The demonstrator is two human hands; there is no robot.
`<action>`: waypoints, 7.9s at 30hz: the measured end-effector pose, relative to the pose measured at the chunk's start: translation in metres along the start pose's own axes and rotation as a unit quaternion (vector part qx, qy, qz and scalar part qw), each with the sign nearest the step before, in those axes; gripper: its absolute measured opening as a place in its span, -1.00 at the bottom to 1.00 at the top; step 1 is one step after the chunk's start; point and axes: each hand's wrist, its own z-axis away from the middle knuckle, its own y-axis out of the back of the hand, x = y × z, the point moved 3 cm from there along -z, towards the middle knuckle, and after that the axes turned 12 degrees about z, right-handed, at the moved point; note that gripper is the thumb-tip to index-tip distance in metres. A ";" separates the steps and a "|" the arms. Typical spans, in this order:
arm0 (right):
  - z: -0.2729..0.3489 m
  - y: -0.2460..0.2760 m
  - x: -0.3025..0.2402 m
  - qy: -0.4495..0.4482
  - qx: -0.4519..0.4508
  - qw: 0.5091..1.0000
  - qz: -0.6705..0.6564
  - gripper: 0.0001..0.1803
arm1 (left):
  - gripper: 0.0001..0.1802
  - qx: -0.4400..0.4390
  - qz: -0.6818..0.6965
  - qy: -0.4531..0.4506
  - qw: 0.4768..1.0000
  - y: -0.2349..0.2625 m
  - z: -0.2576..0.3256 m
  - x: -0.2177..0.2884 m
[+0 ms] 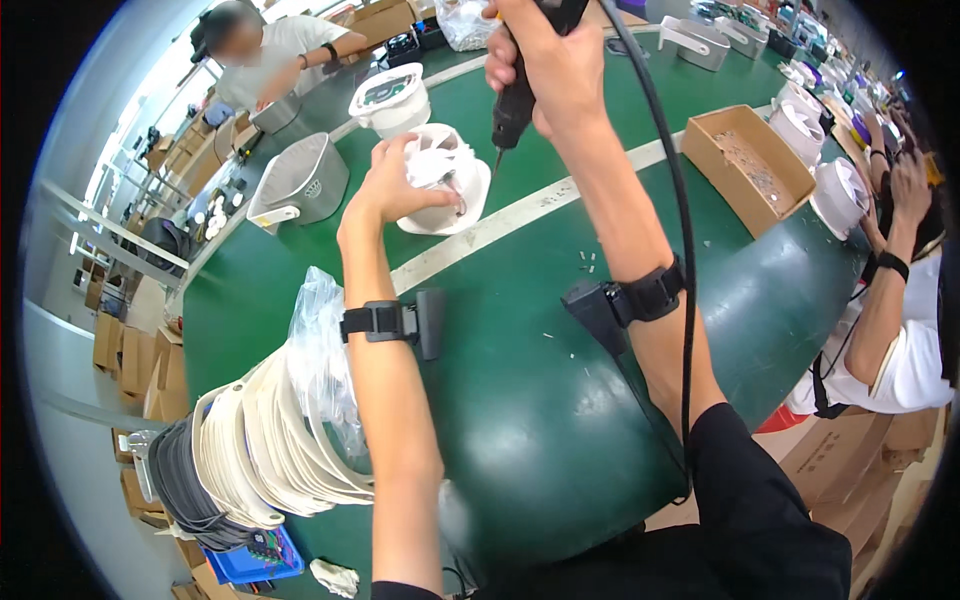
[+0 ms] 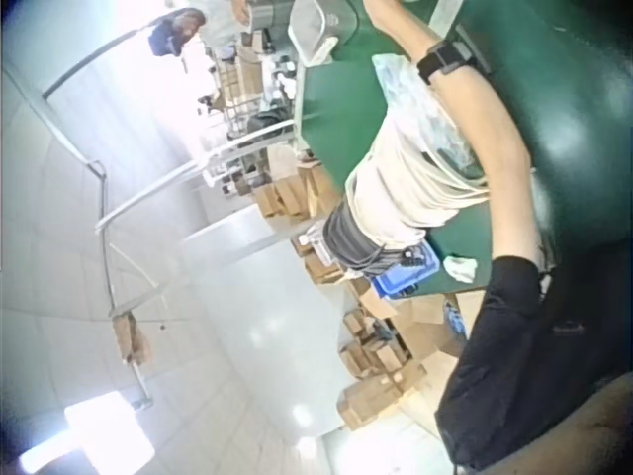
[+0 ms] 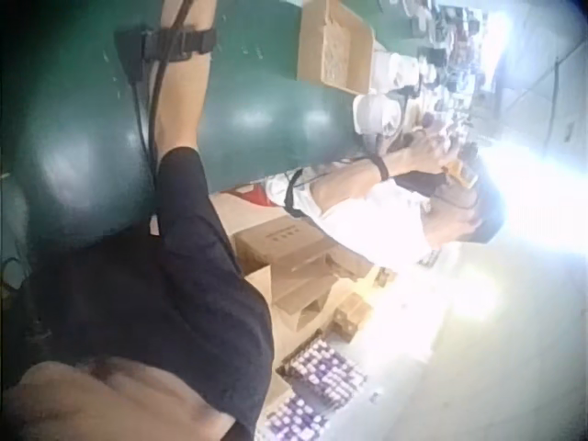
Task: The person assembles small white electric fans at a workstation. They use a power drill to secure screws into the fan housing, attach the fan blades, and connect the internal circuit board. The person retrieves new fan units from a cardboard box and places the completed units on the table.
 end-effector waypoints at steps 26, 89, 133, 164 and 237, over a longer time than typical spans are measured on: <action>-0.019 -0.029 0.029 0.050 -0.022 0.990 0.130 -0.61 | 0.33 0.003 -0.032 0.041 0.999 -0.027 -0.014 0.017; 0.035 -0.034 -0.034 -0.051 -0.013 0.983 0.174 -0.57 | 0.39 -0.091 0.027 0.036 0.995 -0.011 0.040 0.064; 0.034 -0.034 -0.030 0.023 -0.091 0.981 0.170 -0.58 | 0.50 -0.112 0.029 0.010 0.993 -0.014 0.029 0.052; 0.030 -0.030 -0.033 -0.016 -0.052 0.988 0.147 -0.51 | 0.34 -0.079 0.038 -0.001 0.996 -0.011 0.042 0.058; 0.039 -0.043 -0.033 0.017 -0.133 0.977 0.168 -0.59 | 0.41 -0.126 0.005 -0.008 0.992 -0.019 0.031 0.045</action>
